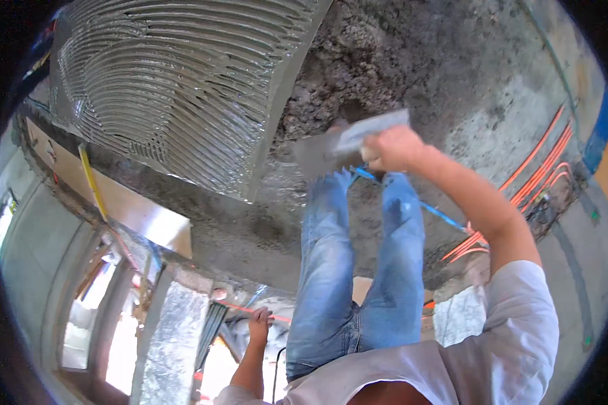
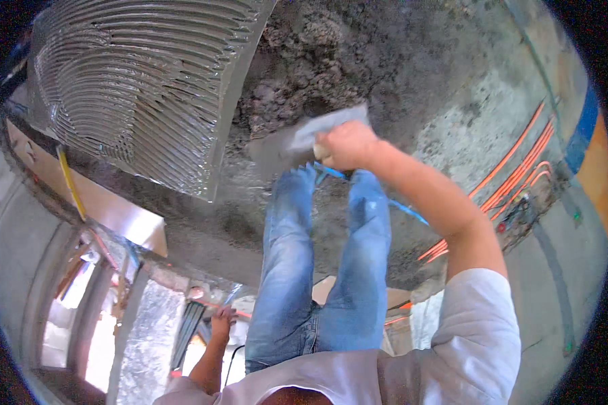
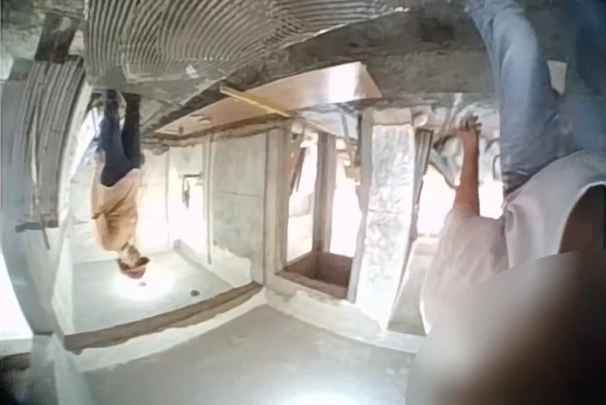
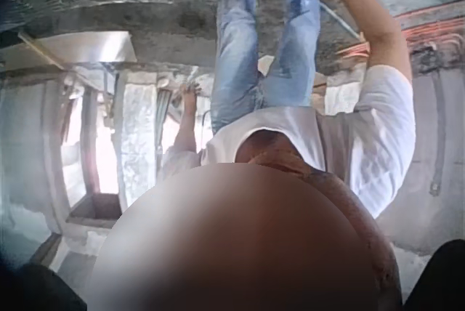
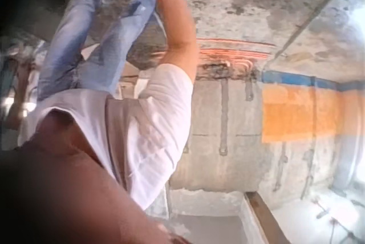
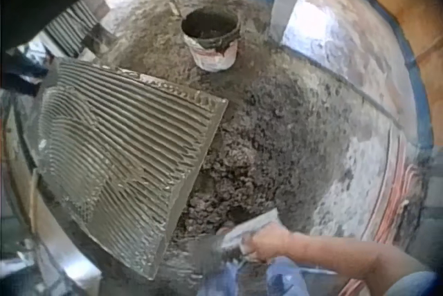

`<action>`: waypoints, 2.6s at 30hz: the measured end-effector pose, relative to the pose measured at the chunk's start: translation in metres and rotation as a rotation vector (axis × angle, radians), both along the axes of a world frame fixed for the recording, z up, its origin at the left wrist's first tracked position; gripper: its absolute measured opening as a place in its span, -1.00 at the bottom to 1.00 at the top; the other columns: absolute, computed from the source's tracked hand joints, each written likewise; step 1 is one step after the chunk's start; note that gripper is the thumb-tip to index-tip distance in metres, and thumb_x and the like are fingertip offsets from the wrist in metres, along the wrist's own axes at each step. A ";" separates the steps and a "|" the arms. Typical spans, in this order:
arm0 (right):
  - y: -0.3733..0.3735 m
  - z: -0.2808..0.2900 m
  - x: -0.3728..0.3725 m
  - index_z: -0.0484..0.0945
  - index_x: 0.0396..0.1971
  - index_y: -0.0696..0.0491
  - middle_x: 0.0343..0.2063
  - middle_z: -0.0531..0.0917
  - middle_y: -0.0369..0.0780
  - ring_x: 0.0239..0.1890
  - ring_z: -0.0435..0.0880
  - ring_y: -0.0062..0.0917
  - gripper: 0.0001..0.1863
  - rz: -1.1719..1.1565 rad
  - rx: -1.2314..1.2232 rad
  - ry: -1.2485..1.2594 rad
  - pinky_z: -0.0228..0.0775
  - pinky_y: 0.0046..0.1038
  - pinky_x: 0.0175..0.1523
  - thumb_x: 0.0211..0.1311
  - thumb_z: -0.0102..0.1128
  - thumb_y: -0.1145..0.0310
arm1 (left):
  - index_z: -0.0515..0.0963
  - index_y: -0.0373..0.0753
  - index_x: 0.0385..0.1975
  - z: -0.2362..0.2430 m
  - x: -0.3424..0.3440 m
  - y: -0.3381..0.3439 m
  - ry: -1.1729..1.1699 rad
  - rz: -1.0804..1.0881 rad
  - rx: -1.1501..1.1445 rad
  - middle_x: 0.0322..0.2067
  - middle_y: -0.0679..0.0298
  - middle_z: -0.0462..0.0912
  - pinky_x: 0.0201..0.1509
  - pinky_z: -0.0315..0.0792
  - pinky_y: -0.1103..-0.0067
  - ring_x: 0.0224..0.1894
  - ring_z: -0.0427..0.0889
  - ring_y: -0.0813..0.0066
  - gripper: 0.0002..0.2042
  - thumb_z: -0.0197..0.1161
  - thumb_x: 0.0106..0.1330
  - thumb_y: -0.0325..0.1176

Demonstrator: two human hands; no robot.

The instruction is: Applying mortar with a notched trowel and laying large floor tiles, securing them with a rubber mallet.

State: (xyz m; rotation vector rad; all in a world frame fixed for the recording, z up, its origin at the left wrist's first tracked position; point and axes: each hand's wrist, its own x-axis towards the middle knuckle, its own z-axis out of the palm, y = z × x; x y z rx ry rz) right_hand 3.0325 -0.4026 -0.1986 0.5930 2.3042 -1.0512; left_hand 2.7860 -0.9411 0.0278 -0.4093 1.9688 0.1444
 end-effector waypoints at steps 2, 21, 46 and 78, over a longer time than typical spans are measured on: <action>0.059 0.028 0.008 0.52 -0.34 -0.03 -0.51 0.63 -0.12 -0.40 0.64 -0.24 -0.62 0.096 0.159 -0.101 0.47 -0.21 -0.28 -0.13 0.19 0.05 | 0.50 -0.26 -0.20 0.003 0.040 -0.016 0.040 0.110 -0.055 -0.39 0.21 0.62 -0.49 0.45 0.65 -0.47 0.60 0.52 -0.77 0.08 0.27 -0.27; -0.095 0.110 -0.184 0.60 -0.43 0.08 -0.36 0.65 -0.18 -0.27 0.66 -0.32 -0.81 0.806 0.257 -0.123 0.50 -0.27 -0.24 0.05 0.01 0.37 | 0.49 -0.26 -0.17 -0.016 0.387 -0.022 0.017 0.940 0.157 -0.37 0.26 0.61 -0.42 0.42 0.63 -0.46 0.58 0.53 -0.75 0.12 0.26 -0.25; 0.508 0.099 -0.068 0.58 -0.22 0.09 -0.59 0.57 -0.29 -0.53 0.49 -0.66 -0.64 -0.743 0.253 0.128 0.35 -0.47 -0.45 0.02 0.26 0.17 | 0.50 -0.20 -0.27 -0.066 0.435 0.274 -0.162 1.546 0.544 -0.33 0.22 0.59 -0.52 0.43 0.46 -0.42 0.59 0.35 -0.83 0.15 0.18 -0.32; 0.773 -0.133 0.009 0.46 -0.08 0.03 -0.15 0.55 -0.08 -0.08 0.53 -0.15 -0.62 0.384 0.822 -0.416 0.42 -0.19 -0.02 0.04 0.12 0.33 | 0.47 -0.30 -0.18 -0.068 0.375 0.497 -0.178 0.926 -0.043 -0.31 0.15 0.62 -0.47 0.47 0.61 -0.43 0.61 0.44 -0.74 0.07 0.30 -0.24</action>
